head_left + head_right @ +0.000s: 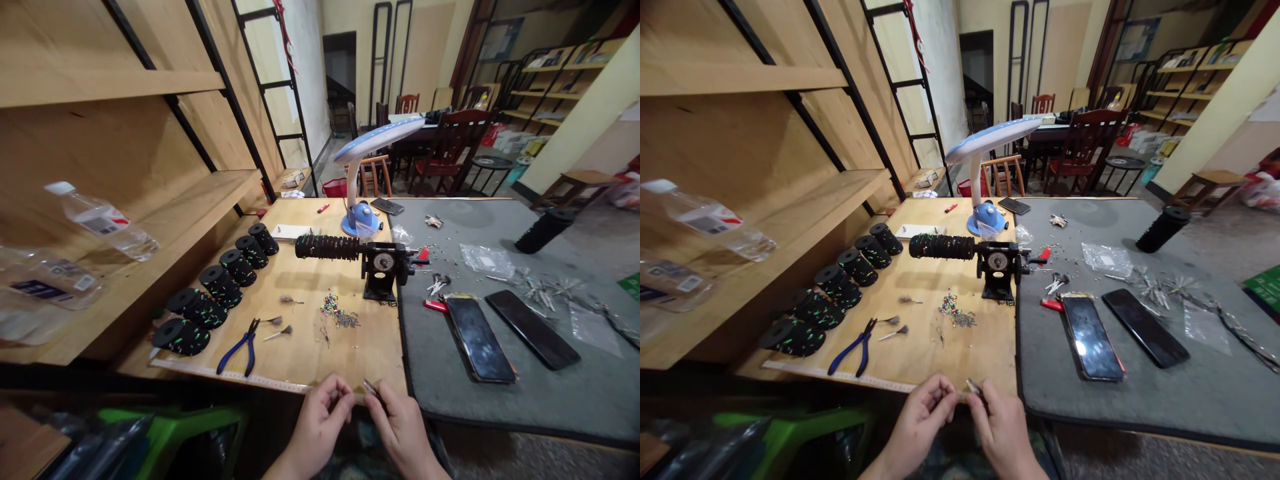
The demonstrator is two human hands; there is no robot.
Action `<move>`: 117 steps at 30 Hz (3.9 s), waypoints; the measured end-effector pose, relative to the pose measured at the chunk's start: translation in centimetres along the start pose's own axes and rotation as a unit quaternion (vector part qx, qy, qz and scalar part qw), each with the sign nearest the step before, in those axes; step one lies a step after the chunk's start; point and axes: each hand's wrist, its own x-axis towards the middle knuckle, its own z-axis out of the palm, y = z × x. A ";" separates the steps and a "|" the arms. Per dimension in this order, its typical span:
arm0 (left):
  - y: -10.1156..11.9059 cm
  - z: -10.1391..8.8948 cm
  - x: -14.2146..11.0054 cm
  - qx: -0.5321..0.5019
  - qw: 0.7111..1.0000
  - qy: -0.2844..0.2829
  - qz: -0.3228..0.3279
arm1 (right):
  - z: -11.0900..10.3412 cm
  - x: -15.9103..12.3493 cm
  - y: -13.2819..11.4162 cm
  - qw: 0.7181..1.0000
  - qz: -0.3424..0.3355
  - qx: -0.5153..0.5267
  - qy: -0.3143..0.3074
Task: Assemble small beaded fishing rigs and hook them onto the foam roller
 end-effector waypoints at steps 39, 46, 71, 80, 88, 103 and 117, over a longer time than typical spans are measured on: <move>-3.2 -6.8 -1.4 -0.240 0.906 0.349 -0.014 | 6.2 6.2 -5.1 0.966 -0.128 -0.037 -0.223; -4.3 -10.3 -3.9 -0.044 0.908 0.415 0.048 | 8.2 7.2 -5.7 0.950 -0.135 -0.095 -0.267; -6.2 -10.5 -5.1 0.464 0.850 0.186 0.167 | 10.2 8.5 -6.9 0.929 -0.141 -0.178 -0.292; -5.3 -10.1 -4.7 0.565 0.783 0.186 0.183 | 7.0 9.3 -5.1 0.921 -0.170 -0.163 -0.310; -4.9 -9.5 -4.5 0.625 0.737 0.187 0.178 | 3.7 9.9 -3.4 0.909 -0.246 -0.132 -0.311; -4.1 -8.9 -4.4 0.636 0.728 0.192 0.170 | 1.7 10.8 -3.2 0.886 -0.271 -0.133 -0.352; -4.0 -9.2 -4.4 0.662 0.708 0.174 0.173 | 2.5 7.7 -3.1 0.916 -0.245 -0.103 -0.300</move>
